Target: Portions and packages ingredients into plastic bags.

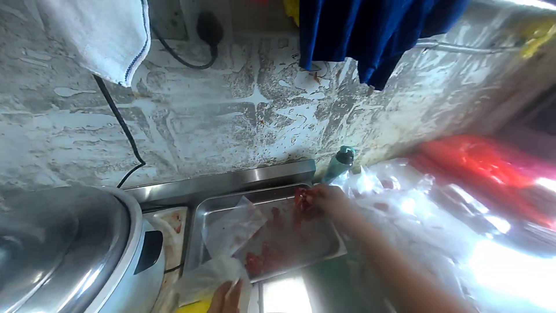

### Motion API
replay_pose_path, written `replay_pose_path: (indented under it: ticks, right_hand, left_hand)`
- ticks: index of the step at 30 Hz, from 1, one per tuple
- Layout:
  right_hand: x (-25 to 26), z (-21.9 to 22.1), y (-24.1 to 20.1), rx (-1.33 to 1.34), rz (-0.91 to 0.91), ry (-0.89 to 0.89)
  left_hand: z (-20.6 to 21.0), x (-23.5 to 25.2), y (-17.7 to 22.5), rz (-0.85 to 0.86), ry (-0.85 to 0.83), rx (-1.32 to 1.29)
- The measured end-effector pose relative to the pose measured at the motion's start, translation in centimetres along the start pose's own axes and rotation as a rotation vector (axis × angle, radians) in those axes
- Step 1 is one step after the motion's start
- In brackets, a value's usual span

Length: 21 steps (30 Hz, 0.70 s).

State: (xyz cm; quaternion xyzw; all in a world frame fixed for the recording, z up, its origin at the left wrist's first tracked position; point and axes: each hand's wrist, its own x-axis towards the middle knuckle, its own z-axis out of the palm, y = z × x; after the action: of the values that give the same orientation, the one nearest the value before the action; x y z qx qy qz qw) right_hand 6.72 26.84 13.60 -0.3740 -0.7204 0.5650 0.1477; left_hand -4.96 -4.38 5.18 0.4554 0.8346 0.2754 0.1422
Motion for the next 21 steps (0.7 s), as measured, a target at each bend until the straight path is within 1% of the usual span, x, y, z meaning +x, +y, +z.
replay_pose_path:
  ticks: [2,3,6,8,10,12,16,19,20,21]
  right_hand:
    - [-1.6,-0.5,-1.5,0.047,-0.065,0.009]
    - [-2.6,-0.7,-2.4,0.053,-0.091,0.008]
    - [-4.9,-1.1,-4.6,0.145,-0.165,0.009]
    - [-6.5,-1.0,-5.6,0.201,-0.200,0.010]
    - [-7.6,-0.8,-5.7,0.194,-0.208,0.012]
    - [-8.2,-0.3,-4.2,0.148,-0.188,-0.011]
    - [-8.8,2.6,1.5,0.031,-0.130,-0.129]
    - [-9.4,5.0,5.0,-0.029,0.027,-0.209]
    - [-9.7,5.7,5.8,-0.105,0.061,-0.247]
    - [-9.9,6.2,6.3,-0.238,0.072,-0.287]
  left_hand:
    - [1.2,2.0,1.2,0.034,-0.064,-0.012]
    - [1.6,3.2,2.0,0.011,-0.131,0.007]
    - [3.4,7.3,3.9,-0.128,-0.393,0.032]
    - [4.9,9.1,4.6,-0.158,-0.450,0.012]
    - [5.4,9.7,5.7,-0.163,-0.450,-0.040]
    - [5.3,9.3,6.9,-0.160,-0.408,-0.140]
    - [5.3,7.4,7.5,-0.167,-0.273,-0.444]
    - [5.0,6.0,7.7,-0.157,-0.299,-0.522]
    - [4.7,5.6,8.0,-0.160,-0.331,-0.495]
    - [4.5,5.1,8.3,-0.162,-0.363,-0.454]
